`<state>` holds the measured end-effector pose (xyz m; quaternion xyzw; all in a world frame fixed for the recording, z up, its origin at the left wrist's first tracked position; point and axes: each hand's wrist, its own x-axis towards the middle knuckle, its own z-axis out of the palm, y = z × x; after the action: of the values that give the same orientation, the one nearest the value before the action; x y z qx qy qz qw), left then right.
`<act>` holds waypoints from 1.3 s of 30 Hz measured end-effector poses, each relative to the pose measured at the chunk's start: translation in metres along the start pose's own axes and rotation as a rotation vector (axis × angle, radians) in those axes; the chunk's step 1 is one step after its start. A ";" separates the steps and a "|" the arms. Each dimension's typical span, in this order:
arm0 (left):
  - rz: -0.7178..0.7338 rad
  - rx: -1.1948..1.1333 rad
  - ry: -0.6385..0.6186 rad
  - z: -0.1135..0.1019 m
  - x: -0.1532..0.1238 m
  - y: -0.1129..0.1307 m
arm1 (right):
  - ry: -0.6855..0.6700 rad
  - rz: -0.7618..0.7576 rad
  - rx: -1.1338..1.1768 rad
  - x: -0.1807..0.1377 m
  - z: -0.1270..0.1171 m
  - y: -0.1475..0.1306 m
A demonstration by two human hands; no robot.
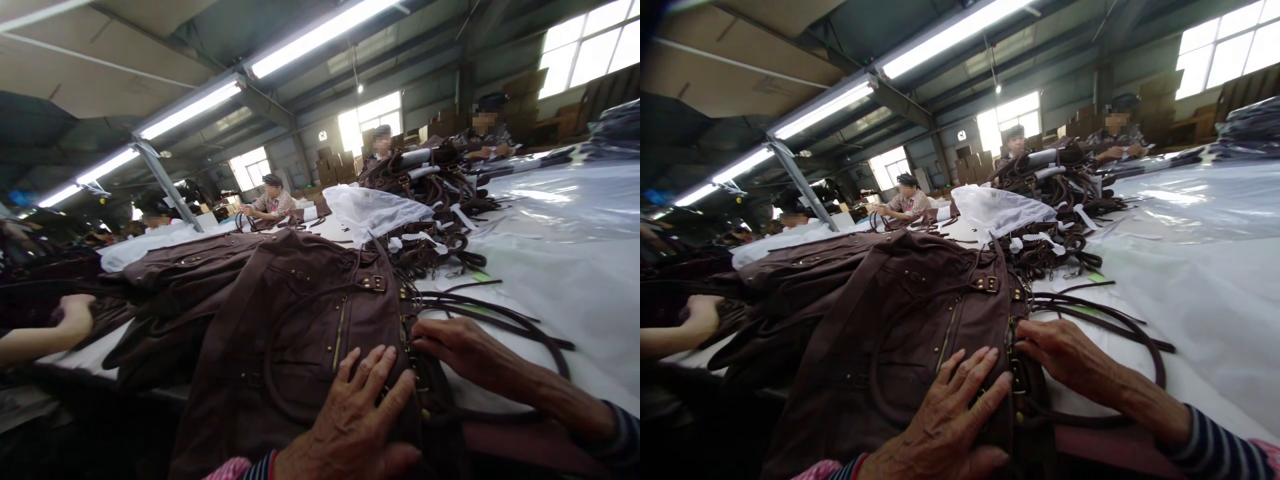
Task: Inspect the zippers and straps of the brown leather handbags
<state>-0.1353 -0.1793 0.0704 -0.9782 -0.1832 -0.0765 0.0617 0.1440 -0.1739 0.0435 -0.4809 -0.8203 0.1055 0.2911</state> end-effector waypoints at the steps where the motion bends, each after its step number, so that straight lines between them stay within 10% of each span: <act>1: -0.002 -0.004 0.004 -0.001 0.000 0.000 | -0.004 0.003 -0.020 -0.005 0.000 -0.003; 39: 0.022 -0.027 0.001 0.001 -0.001 -0.001 | 0.254 0.017 -0.335 -0.003 0.005 0.005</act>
<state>-0.1368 -0.1789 0.0698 -0.9808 -0.1712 -0.0789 0.0497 0.1458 -0.1731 0.0365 -0.5390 -0.7790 -0.0915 0.3071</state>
